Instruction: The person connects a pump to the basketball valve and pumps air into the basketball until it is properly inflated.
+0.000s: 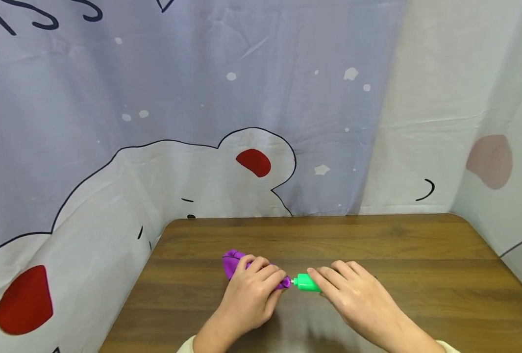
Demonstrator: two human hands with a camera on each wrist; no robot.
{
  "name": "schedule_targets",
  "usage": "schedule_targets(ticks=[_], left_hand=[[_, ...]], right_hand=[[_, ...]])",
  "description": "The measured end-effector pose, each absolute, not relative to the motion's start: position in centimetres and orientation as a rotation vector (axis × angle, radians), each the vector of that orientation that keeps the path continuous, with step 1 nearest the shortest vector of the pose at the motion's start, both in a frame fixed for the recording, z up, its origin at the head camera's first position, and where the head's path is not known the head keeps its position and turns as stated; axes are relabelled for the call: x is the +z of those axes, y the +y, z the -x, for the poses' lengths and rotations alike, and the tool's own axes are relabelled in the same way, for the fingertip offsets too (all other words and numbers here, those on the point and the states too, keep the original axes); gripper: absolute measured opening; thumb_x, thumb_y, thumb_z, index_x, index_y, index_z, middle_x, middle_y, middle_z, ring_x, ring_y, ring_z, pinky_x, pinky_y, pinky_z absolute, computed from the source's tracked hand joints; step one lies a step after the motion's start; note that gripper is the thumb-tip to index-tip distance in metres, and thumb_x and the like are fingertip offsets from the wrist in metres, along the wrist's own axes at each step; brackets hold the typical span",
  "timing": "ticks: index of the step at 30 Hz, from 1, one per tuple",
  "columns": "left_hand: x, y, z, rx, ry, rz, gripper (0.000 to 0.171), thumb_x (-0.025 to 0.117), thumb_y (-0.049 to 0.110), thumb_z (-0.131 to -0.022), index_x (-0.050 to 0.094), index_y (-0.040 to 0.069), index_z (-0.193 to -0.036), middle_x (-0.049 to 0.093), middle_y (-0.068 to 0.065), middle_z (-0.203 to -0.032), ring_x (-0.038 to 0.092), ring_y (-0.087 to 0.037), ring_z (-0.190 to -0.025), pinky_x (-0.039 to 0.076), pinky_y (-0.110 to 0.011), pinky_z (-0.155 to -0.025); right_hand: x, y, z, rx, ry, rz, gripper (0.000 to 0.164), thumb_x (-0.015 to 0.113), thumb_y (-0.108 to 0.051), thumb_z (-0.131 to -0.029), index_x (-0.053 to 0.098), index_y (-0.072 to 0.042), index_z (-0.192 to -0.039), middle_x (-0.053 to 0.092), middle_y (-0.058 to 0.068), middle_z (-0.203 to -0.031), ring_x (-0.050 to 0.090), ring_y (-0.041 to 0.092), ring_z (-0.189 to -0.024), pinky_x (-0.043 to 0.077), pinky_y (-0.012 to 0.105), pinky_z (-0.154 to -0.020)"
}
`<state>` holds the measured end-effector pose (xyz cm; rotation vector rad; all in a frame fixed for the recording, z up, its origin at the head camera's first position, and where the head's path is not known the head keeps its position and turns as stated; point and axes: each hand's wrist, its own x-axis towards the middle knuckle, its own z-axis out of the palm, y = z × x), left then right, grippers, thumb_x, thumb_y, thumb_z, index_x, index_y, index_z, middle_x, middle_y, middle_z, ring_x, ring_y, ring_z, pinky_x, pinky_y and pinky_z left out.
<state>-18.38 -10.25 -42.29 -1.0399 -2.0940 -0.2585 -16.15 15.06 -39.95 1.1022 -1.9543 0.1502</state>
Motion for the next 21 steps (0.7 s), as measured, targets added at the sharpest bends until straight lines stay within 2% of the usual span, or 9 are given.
schedule_targets(ticks=[6,11,15,21], left_hand=[[-43.1,-10.6,18.6,-0.225,-2.127,1.016,0.019,0.080,0.026,-0.079,0.071,0.019,-0.095,0.071,0.010,-0.092,0.062,-0.015,-0.089,0.051,-0.041,-0.086],[-43.9,-10.8,18.8,-0.211,-2.184,0.995,0.021,0.080,0.027,-0.079,0.071,0.019,-0.096,0.071,0.011,-0.094,0.061,-0.014,-0.090,0.050,-0.040,-0.086],[-44.5,-10.9,19.0,-0.204,-2.232,0.983,0.022,0.081,0.027,-0.079,0.071,0.021,-0.098,0.072,0.012,-0.096,0.060,-0.014,-0.090,0.050,-0.039,-0.086],[-45.5,-11.1,19.5,-0.184,-2.272,0.966,0.022,0.081,0.028,-0.080,0.072,0.021,-0.099,0.072,0.012,-0.096,0.060,-0.014,-0.090,0.050,-0.037,-0.085]], right_hand=[[-41.1,15.3,16.8,0.171,-1.989,-1.117,0.044,0.032,-0.023,-0.111,0.070,-0.002,-0.119,0.069,0.001,-0.097,0.061,0.021,-0.082,0.053,0.035,-0.068],[-42.3,15.5,17.5,0.130,-2.035,-1.132,0.042,0.036,-0.027,-0.109,0.068,-0.002,-0.119,0.068,0.001,-0.097,0.061,0.021,-0.084,0.053,0.033,-0.071],[-43.1,15.7,18.0,0.135,-2.098,-1.146,0.036,0.052,-0.026,-0.098,0.067,-0.003,-0.122,0.069,-0.001,-0.099,0.061,0.019,-0.087,0.054,0.032,-0.074],[-44.3,15.7,18.7,0.173,-2.118,-1.160,0.052,0.081,-0.022,-0.075,0.067,-0.005,-0.123,0.069,-0.002,-0.100,0.061,0.018,-0.087,0.055,0.032,-0.074]])
